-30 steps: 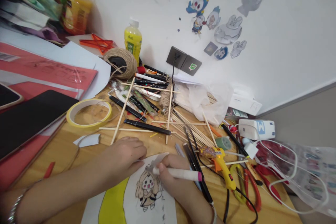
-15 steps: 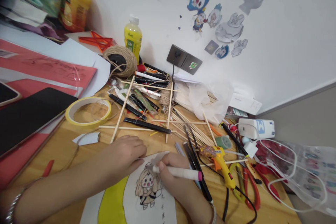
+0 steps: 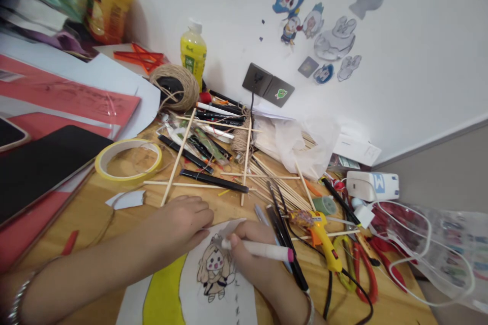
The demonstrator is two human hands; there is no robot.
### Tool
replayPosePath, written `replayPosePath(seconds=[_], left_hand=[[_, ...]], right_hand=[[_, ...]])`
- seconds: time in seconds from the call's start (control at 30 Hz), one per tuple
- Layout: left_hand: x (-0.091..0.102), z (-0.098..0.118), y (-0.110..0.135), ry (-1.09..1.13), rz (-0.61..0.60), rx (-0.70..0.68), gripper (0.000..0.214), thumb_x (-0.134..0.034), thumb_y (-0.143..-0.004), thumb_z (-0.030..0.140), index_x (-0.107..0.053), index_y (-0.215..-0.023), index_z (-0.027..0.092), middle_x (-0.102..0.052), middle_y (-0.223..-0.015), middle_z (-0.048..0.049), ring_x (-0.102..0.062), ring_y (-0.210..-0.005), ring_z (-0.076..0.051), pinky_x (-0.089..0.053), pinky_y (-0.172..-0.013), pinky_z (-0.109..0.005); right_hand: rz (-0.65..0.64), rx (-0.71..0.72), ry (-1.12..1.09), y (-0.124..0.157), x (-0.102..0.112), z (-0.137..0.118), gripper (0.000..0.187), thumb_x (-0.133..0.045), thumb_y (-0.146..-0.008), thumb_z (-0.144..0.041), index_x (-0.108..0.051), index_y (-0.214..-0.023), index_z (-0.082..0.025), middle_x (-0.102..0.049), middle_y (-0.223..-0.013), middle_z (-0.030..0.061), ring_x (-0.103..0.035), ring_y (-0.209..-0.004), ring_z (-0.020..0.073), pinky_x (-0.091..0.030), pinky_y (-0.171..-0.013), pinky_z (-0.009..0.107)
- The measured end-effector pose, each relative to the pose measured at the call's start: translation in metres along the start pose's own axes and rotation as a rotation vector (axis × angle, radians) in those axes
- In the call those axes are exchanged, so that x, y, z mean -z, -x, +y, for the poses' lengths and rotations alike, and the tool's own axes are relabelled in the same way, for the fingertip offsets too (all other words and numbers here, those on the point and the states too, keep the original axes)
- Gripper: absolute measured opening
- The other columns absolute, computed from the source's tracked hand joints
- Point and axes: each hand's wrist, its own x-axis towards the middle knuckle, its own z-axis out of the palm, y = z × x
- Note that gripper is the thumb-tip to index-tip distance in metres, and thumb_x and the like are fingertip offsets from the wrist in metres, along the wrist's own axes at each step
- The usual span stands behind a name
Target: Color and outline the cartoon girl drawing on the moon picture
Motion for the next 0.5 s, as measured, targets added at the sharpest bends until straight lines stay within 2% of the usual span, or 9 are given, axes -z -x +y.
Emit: replayPosePath(seconds=[0.17,0.5], left_hand=[[-0.0018,-0.0011,0.0002,-0.019,0.014,-0.011,0.014,-0.055,-0.080,0.011,-0.055,-0.068,0.019,-0.061,-0.068,-0.0011,-0.058,-0.070,-0.019,-0.045,-0.067,-0.031],[0.0018,0.0007,0.0002,-0.020,-0.061,0.009,0.010,-0.059,-0.078,0.011,-0.057,-0.070,0.018,-0.063,-0.073,-0.0026,-0.059,-0.073,-0.021,-0.046,-0.068,-0.034]], right_hand=[[0.007,0.006,-0.009,-0.0004,-0.0001,0.0002,0.034,-0.053,-0.086,-0.036,-0.057,-0.056,-0.020,-0.058,-0.050,0.0003,-0.056,-0.049,0.0151,-0.043,-0.049,0.025],[0.006,0.004,-0.008,0.0002,-0.0002,0.0012,0.033,-0.053,-0.086,-0.037,-0.059,-0.059,-0.019,-0.059,-0.050,0.0010,-0.057,-0.049,0.0163,-0.043,-0.049,0.026]])
